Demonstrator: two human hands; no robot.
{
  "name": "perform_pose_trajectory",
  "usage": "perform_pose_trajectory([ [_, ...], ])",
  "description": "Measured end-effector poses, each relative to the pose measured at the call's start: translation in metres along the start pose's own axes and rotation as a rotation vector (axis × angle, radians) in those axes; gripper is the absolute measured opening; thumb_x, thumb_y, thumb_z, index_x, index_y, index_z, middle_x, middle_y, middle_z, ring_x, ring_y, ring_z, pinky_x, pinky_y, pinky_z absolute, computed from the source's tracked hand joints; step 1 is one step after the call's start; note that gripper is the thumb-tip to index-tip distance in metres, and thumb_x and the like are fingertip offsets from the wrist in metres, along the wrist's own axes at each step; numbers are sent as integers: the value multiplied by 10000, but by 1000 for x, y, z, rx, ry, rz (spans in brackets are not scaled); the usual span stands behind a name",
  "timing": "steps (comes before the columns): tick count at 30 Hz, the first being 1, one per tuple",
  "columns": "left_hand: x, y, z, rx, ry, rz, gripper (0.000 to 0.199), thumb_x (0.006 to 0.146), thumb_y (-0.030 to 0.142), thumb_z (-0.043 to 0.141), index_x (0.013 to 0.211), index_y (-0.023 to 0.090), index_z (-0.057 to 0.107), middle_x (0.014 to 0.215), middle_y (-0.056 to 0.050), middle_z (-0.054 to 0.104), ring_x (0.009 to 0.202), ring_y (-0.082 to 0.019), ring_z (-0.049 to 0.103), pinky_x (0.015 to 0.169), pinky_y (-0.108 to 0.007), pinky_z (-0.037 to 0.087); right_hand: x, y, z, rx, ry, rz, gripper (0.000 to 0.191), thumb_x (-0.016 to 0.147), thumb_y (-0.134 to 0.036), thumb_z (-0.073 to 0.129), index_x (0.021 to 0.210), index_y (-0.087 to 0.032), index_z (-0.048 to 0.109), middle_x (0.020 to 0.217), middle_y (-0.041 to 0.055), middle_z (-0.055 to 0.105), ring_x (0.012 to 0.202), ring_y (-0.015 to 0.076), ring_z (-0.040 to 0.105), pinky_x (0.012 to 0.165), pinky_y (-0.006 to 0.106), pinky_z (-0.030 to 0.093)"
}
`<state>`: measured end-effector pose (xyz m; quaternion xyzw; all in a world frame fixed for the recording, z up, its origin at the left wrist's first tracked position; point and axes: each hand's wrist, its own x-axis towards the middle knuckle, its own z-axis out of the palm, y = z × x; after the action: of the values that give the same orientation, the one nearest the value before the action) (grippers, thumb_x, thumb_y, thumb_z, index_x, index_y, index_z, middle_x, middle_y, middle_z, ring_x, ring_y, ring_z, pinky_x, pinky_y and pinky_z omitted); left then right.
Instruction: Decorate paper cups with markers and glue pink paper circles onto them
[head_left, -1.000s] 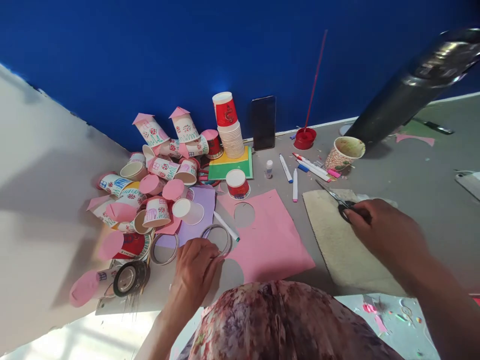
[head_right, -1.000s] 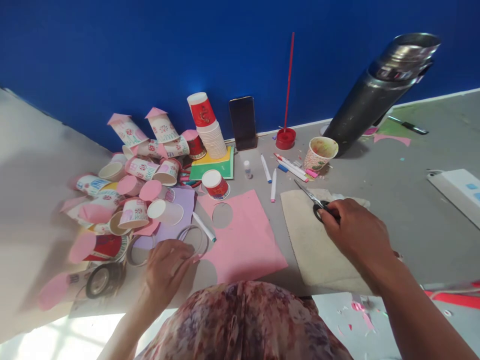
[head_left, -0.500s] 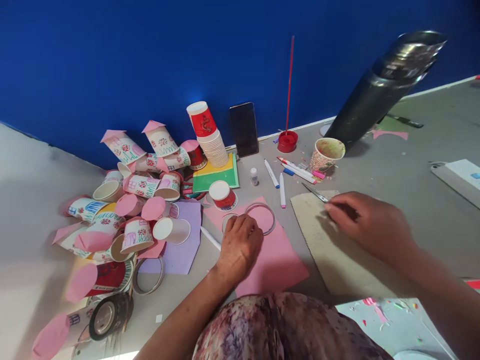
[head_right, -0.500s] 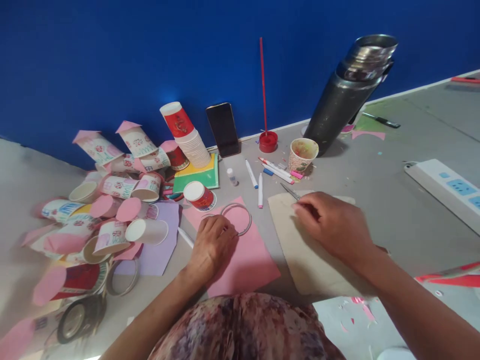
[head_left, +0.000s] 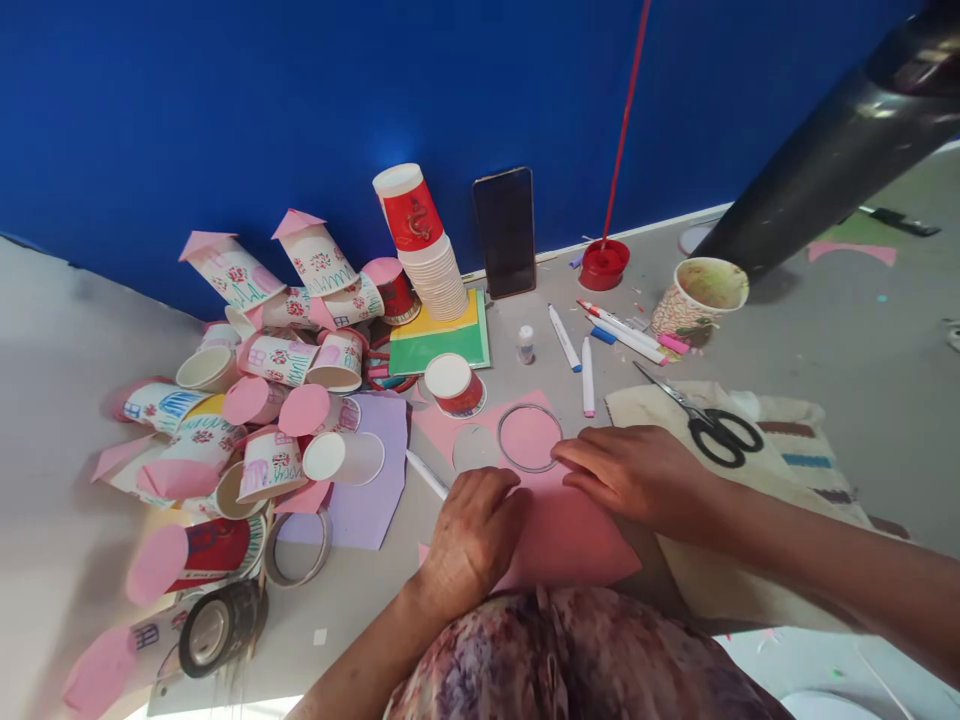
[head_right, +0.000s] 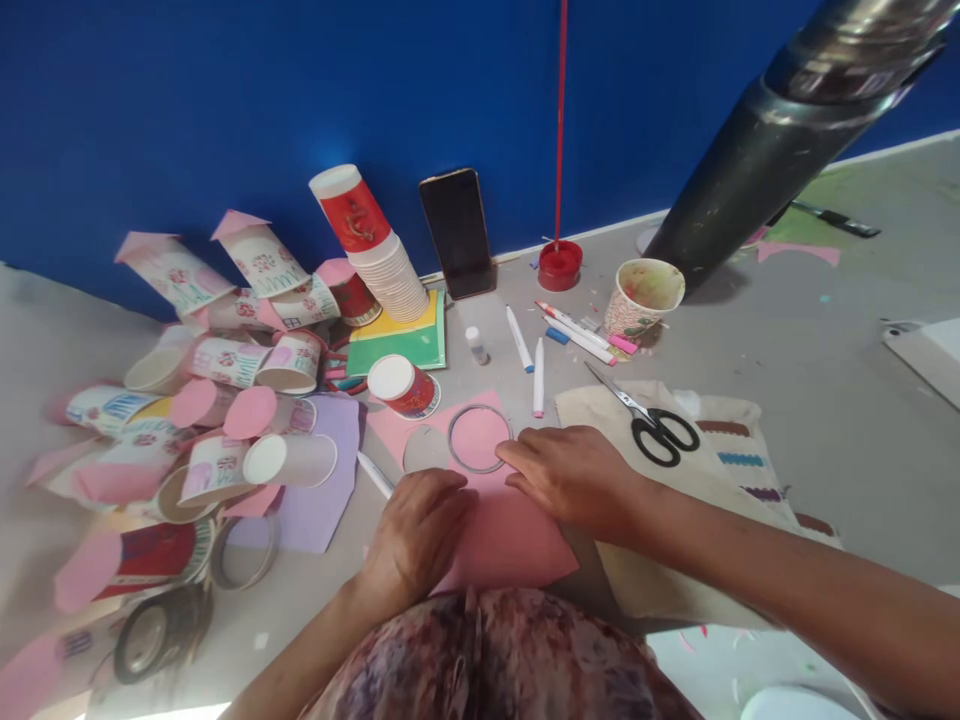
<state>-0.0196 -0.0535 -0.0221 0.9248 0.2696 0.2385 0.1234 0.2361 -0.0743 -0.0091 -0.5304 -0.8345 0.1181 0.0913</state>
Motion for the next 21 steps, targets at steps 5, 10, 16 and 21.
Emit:
perform_pose_trajectory([
  [5, -2, -2, 4, 31, 17, 7, 218, 949, 64, 559, 1123, 150, 659, 1133, -125, 727, 1010, -246, 664, 849, -388, 543, 7, 1, 14, 5, 80, -38, 105, 992, -247, 633, 922, -207, 699, 766, 5, 669, 687, 159, 602, 618, 316, 270],
  [10, -7, -5, 10, 63, 0, -24, 250, 966, 85, 522, 1152, 161, 671, 1192, -133, 724, 996, -245, 662, 848, -393, 535, 9, 4, 25, 57, 170, -51, 200, 1031, -238, 570, 893, -205, 709, 754, 13, 648, 688, 157, 561, 626, 321, 280],
  [16, -11, -6, 14, 38, -31, -43, 299, 967, 99, 516, 1210, 151, 682, 1211, -134, 715, 1006, -246, 643, 865, -385, 503, 10, 6, 26, 90, 184, -57, 276, 1048, -225, 537, 822, -199, 694, 724, 12, 607, 666, 154, 527, 623, 314, 285],
  [21, -9, -5, 11, 25, -37, -43, 328, 977, 108, 504, 1254, 153, 673, 1218, -132, 711, 1025, -251, 629, 877, -379, 488, 11, 7, 27, 102, 200, -64, 276, 1060, -250, 528, 857, -199, 707, 744, 15, 617, 676, 157, 536, 624, 312, 290],
])
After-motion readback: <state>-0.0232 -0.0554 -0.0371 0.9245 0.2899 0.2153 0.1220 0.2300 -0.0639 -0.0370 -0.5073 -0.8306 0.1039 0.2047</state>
